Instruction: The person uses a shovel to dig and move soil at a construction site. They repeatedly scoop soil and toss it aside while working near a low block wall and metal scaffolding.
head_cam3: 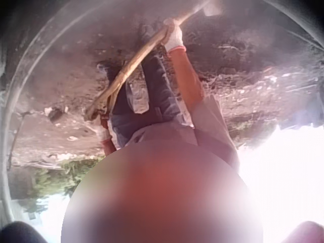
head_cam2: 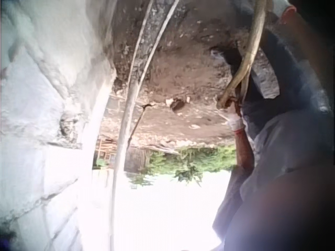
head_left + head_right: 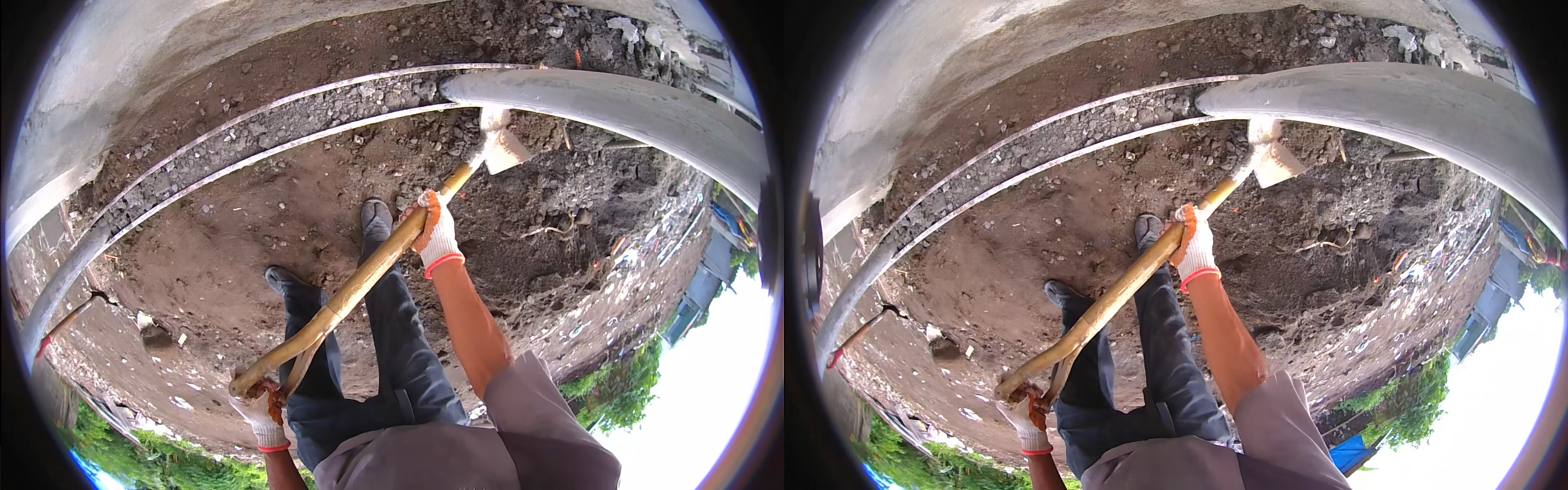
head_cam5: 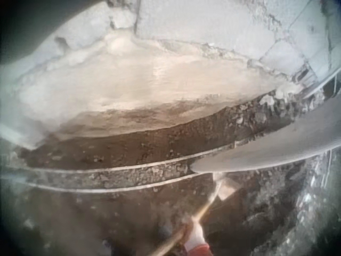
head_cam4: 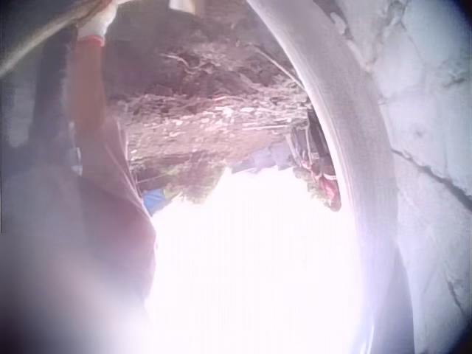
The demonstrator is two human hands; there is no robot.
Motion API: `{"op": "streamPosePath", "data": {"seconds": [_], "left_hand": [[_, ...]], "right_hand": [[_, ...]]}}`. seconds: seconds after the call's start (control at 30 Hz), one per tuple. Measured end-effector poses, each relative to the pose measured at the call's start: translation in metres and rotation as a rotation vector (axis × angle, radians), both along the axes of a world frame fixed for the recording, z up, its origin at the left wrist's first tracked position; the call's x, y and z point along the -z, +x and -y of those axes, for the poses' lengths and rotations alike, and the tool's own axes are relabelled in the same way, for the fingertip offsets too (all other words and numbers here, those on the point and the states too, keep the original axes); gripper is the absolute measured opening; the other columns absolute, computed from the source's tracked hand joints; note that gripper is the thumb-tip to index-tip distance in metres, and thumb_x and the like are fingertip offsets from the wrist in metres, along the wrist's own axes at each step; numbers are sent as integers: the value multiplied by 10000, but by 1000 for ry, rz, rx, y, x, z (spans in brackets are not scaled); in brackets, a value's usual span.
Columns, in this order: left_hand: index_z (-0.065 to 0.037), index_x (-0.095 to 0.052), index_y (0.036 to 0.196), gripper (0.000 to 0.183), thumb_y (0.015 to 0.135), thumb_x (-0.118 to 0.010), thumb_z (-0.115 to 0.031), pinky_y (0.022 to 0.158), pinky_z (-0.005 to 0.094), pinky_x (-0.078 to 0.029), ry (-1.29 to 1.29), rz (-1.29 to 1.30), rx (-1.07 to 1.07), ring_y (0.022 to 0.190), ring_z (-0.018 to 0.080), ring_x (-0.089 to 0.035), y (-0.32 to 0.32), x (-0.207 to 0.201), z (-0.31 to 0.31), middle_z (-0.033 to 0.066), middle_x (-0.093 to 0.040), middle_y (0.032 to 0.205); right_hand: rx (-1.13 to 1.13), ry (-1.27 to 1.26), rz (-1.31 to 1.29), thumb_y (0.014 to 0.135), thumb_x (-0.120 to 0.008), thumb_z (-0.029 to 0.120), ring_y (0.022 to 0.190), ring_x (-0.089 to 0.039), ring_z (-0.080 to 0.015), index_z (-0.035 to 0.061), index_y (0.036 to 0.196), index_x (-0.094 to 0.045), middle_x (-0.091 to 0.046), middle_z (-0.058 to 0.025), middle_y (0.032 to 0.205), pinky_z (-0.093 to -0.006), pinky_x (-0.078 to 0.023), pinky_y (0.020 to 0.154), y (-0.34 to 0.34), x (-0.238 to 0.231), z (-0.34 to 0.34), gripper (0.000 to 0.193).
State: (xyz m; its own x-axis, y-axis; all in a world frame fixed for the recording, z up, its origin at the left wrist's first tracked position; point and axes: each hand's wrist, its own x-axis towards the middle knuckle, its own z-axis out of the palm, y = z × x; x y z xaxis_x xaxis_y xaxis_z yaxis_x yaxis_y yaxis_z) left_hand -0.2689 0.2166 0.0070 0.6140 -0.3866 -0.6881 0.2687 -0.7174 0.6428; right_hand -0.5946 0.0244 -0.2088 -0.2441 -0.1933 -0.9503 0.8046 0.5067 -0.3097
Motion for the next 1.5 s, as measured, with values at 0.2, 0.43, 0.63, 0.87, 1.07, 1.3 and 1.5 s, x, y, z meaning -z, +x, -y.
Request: {"op": "streamPosePath", "data": {"seconds": [0.2, 0.43, 0.63, 0.87, 1.07, 1.3, 1.5], "left_hand": [[-27, -494, 983, 413, 683, -724, -195, 591, 272, -481, -124, -113, 523, 667, 136, -569, -26, -27, -15, 51, -572, 787], [-50, -506, 922, 420, 543, -688, -40, 671, 306, -466, -4, -56, 724, 742, 154, -547, -4, -30, -67, 36, -544, 846], [-56, -500, 935, 170, 843, -535, -195, 347, 218, -375, 92, -347, -490, 450, 112, -484, 117, -57, -227, 32, -510, 624], [-90, -539, 920, 121, 834, -536, -175, 510, 256, -403, 392, 192, -589, 619, 121, -491, 55, -122, -298, 26, -513, 744], [-52, -472, 924, 154, 809, -528, -138, 433, 212, -395, -16, 276, -188, 519, 115, -483, -16, 6, -162, 33, -490, 659], [-59, -489, 934, 156, 791, -545, -83, 518, 247, -430, 24, 63, -350, 557, 120, -480, -48, 29, -23, 26, -482, 691], [-36, -471, 1035, 324, 766, -651, -13, 546, 268, -452, -124, 23, -255, 588, 117, -490, -72, 33, 20, 32, -506, 778]], "right_hand": [[196, -276, -81, 749, -633, 269, 588, -499, -174, 108, 705, -481, -477, -29, 647, -337, -484, 576, -102, -115, -106, 226], [295, -437, 2, 709, -635, 249, 597, -496, -171, 97, 698, -485, -482, -14, 651, -327, -482, 589, -110, -137, -169, 215], [-92, 339, -97, 788, -669, 161, 548, -520, -217, 126, 860, -457, -503, -51, 638, -389, -480, 484, 108, -52, -182, 226], [-479, 160, 206, 731, -718, 59, 560, -536, -122, 89, 910, -504, -551, -17, 698, -281, -435, 448, 264, -23, -148, 281], [-543, -85, 58, 773, -678, 125, 508, -517, -170, 87, 909, -487, -536, -55, 674, -342, -436, 442, 175, 45, 32, 237], [-366, -73, 158, 872, -549, 242, 579, -551, -229, 104, 982, -466, -557, -84, 823, -418, -477, 513, 79, 58, 82, 195], [-277, -28, 12, 835, -592, 337, 577, -523, -215, 88, 821, -489, -491, -59, 668, -363, -478, 535, 24, 55, 113, 270]]}}
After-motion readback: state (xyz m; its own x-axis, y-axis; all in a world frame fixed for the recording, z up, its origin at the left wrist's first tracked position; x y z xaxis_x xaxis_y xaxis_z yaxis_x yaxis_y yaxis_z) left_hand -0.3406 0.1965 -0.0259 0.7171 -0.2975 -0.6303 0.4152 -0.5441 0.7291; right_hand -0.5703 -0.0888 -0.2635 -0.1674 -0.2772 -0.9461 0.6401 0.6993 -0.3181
